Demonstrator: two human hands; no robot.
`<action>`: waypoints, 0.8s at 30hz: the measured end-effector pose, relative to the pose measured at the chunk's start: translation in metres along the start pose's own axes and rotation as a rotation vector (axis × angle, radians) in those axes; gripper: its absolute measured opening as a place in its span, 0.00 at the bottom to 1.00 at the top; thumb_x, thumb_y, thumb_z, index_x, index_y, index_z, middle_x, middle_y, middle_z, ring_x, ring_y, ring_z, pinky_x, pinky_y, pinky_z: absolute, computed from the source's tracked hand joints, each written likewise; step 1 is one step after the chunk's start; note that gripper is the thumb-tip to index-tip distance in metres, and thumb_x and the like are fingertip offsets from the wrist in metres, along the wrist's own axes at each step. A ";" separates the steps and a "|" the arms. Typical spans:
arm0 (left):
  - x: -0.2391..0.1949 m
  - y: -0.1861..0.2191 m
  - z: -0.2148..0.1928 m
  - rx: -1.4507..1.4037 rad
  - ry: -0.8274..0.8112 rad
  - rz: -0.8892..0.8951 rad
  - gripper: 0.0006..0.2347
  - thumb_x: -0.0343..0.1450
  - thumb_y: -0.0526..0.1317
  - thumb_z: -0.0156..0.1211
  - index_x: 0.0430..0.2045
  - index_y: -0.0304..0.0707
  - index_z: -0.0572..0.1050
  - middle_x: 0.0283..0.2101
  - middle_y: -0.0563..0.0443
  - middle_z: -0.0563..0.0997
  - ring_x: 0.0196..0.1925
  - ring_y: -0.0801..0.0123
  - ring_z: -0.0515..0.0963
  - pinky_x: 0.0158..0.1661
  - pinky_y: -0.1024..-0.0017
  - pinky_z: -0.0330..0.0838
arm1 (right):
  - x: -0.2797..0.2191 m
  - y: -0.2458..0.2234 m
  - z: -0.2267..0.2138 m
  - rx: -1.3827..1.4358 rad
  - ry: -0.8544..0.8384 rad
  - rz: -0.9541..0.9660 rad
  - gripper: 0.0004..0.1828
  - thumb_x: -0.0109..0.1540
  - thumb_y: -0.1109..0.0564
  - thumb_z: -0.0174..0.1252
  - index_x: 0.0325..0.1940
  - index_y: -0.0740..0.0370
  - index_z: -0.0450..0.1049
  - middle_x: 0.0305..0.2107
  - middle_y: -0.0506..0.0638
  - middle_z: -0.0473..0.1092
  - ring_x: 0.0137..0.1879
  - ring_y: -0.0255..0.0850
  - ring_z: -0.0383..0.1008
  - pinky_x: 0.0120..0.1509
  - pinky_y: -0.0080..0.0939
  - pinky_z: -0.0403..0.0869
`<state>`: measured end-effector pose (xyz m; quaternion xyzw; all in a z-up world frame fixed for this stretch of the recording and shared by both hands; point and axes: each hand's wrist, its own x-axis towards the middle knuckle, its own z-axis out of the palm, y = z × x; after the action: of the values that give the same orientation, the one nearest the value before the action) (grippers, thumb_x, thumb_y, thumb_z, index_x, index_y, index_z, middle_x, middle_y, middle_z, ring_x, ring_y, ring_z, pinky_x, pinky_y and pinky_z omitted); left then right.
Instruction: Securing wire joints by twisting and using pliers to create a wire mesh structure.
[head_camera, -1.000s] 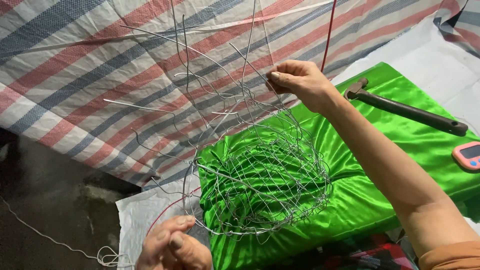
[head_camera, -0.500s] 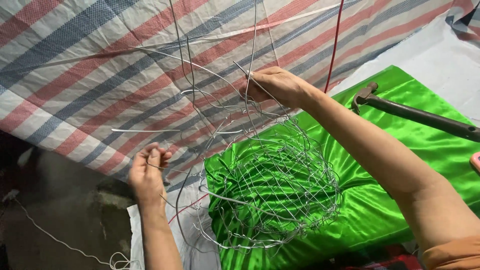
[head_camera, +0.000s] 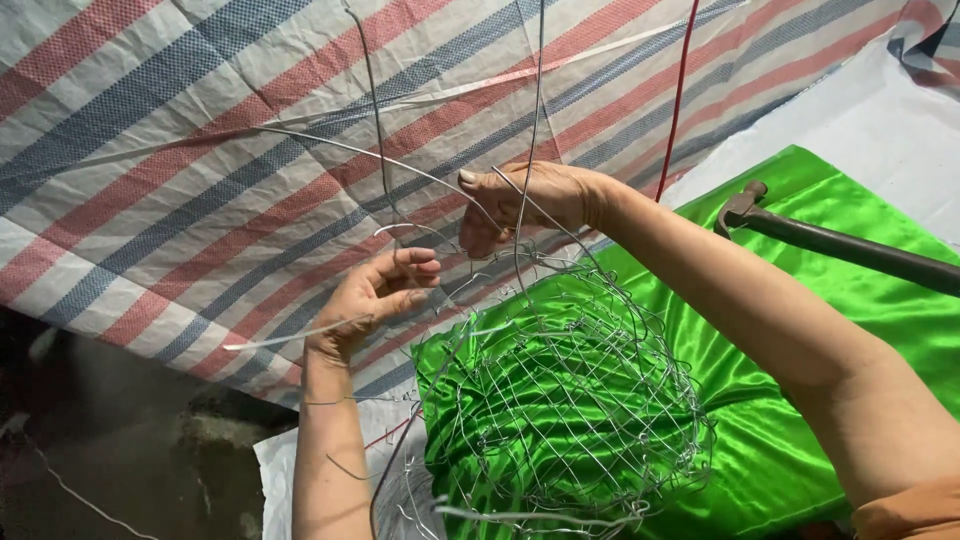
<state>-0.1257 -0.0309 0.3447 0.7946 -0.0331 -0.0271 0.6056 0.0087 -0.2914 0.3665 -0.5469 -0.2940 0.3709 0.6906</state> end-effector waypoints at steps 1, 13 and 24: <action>0.000 -0.001 -0.003 -0.011 -0.067 -0.022 0.28 0.61 0.31 0.73 0.58 0.34 0.74 0.50 0.41 0.84 0.53 0.64 0.82 0.53 0.66 0.77 | 0.007 0.007 -0.006 -0.007 -0.068 -0.007 0.29 0.67 0.37 0.54 0.29 0.64 0.79 0.23 0.61 0.78 0.36 0.48 0.83 0.41 0.37 0.73; 0.028 -0.015 0.026 0.248 -0.211 -0.152 0.19 0.64 0.42 0.75 0.49 0.43 0.78 0.45 0.42 0.86 0.53 0.55 0.83 0.57 0.58 0.72 | -0.007 0.005 0.006 -0.190 -0.027 -0.072 0.32 0.67 0.31 0.52 0.25 0.59 0.79 0.19 0.52 0.72 0.33 0.41 0.74 0.45 0.37 0.69; 0.033 -0.027 0.027 0.163 -0.116 -0.007 0.20 0.65 0.41 0.74 0.51 0.38 0.77 0.46 0.41 0.83 0.41 0.64 0.83 0.43 0.69 0.78 | -0.002 0.016 0.013 -0.096 0.025 -0.093 0.40 0.64 0.23 0.44 0.23 0.59 0.76 0.16 0.54 0.69 0.30 0.42 0.73 0.41 0.37 0.66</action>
<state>-0.0949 -0.0525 0.3115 0.8385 -0.0678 -0.0725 0.5357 -0.0064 -0.2839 0.3535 -0.5698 -0.3279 0.3168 0.6837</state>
